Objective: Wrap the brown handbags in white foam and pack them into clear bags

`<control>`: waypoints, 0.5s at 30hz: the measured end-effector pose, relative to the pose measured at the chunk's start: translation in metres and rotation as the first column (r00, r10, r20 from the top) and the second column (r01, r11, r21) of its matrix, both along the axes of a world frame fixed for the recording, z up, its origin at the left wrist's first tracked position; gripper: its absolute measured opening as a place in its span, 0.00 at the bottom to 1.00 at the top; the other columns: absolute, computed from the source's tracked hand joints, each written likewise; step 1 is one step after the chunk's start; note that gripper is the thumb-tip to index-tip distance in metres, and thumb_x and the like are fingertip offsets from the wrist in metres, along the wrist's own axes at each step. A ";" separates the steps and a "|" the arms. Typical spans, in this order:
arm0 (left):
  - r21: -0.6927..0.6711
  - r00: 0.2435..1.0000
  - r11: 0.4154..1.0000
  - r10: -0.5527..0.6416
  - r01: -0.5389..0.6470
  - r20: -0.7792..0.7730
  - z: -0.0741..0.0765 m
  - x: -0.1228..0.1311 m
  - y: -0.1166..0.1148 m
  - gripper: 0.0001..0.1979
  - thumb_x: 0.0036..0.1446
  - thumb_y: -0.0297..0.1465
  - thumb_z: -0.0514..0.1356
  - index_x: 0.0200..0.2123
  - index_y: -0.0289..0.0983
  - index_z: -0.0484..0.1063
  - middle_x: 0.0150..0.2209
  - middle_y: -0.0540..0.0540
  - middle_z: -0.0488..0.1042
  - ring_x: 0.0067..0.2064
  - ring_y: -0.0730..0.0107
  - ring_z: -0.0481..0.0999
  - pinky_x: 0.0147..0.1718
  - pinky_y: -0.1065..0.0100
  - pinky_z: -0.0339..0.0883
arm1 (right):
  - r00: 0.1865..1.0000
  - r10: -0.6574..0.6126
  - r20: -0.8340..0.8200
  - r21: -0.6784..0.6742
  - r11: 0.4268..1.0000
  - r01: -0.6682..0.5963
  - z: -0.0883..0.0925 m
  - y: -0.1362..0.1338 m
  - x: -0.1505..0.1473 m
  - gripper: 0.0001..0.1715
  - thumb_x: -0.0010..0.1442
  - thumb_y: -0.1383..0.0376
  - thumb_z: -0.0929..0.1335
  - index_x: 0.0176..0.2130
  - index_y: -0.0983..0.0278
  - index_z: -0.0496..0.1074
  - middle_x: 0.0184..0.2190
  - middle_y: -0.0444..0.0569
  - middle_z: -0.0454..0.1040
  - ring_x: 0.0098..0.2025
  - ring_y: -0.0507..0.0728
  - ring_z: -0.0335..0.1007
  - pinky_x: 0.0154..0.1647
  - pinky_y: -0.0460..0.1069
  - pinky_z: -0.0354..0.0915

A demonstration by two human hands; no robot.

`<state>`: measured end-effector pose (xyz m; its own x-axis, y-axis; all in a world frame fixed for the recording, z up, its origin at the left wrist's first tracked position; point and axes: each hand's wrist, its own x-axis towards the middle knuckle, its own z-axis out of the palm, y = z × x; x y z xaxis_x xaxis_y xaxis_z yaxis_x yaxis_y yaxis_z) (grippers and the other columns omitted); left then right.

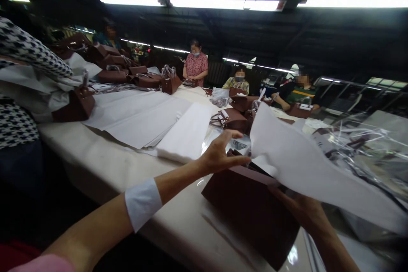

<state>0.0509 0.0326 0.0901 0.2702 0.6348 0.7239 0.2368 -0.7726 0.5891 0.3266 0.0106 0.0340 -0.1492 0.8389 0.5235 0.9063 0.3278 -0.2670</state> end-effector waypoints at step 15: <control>-0.026 0.961 0.980 -0.200 0.199 -0.193 -0.035 -0.009 0.004 0.04 0.52 0.31 0.60 0.31 0.37 0.72 0.41 0.44 0.74 0.50 0.63 0.68 0.53 0.62 0.58 | 0.931 -0.364 0.020 0.508 0.806 0.305 -0.001 -0.058 -0.016 0.18 0.54 0.53 0.68 0.37 0.64 0.71 0.31 0.53 0.73 0.34 0.63 0.70 0.35 0.54 0.63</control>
